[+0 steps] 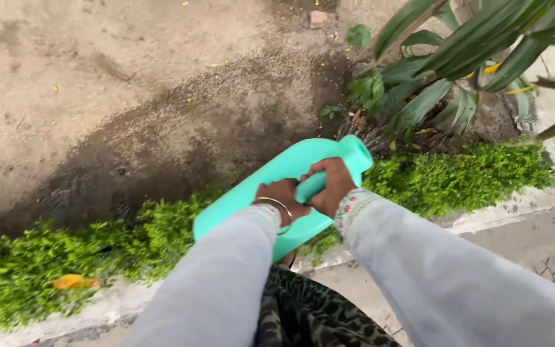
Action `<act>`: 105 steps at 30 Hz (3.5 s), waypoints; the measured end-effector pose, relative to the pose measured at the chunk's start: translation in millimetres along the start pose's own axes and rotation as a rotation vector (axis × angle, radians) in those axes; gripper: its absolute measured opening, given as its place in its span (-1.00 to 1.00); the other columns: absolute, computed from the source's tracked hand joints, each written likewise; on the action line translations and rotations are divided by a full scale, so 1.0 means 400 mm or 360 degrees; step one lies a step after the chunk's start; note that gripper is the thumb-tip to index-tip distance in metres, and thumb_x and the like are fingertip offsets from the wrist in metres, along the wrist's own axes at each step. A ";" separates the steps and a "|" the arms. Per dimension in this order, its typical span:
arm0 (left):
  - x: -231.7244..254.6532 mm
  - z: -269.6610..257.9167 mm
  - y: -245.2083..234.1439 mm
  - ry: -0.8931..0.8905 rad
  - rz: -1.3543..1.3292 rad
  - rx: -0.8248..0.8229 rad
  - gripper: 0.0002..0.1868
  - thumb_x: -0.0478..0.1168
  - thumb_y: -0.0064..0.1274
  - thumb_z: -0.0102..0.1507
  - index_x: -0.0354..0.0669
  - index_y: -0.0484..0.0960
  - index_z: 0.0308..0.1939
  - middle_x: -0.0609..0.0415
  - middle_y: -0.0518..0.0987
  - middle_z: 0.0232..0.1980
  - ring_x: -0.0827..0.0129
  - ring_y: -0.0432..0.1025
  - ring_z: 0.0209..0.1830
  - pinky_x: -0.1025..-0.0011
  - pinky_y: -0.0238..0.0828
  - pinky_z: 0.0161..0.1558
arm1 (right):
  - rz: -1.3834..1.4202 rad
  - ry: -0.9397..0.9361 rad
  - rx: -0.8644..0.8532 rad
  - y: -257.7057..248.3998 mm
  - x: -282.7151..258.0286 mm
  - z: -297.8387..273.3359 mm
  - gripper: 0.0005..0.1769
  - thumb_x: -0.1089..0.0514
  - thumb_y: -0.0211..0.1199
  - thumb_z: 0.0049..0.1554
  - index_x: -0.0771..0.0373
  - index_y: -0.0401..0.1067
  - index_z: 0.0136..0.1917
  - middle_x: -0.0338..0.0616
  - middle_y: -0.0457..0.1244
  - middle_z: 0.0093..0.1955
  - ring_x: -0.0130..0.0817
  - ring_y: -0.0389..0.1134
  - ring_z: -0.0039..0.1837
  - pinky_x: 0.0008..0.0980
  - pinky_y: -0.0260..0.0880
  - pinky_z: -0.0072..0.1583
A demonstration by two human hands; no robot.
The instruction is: Watering several different bushes and plants in a yard using a plastic watering can.
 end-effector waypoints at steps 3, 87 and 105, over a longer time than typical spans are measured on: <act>0.019 0.017 -0.056 -0.0163 0.0027 -0.0095 -0.51 0.08 0.23 0.05 0.00 0.68 0.00 -0.03 0.70 0.01 0.05 0.55 0.07 0.14 0.28 0.28 | 0.0106 0.0015 0.0032 0.039 -0.024 -0.005 -0.87 0.23 0.14 0.05 0.27 0.29 -0.10 -0.08 0.21 -0.18 -0.13 0.28 -0.07 -0.09 0.41 0.06; -0.268 0.043 -0.178 -0.0757 -0.0391 -0.0154 -0.81 -0.30 0.32 -0.02 -0.42 0.72 -0.48 -0.14 0.61 -0.53 0.18 0.49 -0.62 0.22 0.45 -0.43 | -0.0163 -0.0231 -0.0094 0.241 0.129 0.009 -0.46 0.42 0.16 0.15 0.35 0.28 0.40 0.04 0.31 0.27 -0.12 0.39 0.25 -0.19 0.47 0.28; -0.190 0.054 -0.122 -0.0804 -0.0189 -0.0083 -0.67 -0.16 0.41 -0.03 -0.40 0.72 -0.40 -0.14 0.64 -0.51 0.19 0.54 -0.54 0.23 0.48 -0.33 | -0.0010 -0.0269 -0.0382 0.136 0.075 0.023 -0.76 0.37 0.29 0.04 0.32 0.39 0.01 -0.01 0.37 0.05 -0.10 0.41 0.09 -0.14 0.44 0.20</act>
Point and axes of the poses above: each hand's wrist, its own z-axis towards the middle knuckle, its own y-axis out of the palm, x = y × z, the point moved 6 cm from there along z, towards the middle knuckle
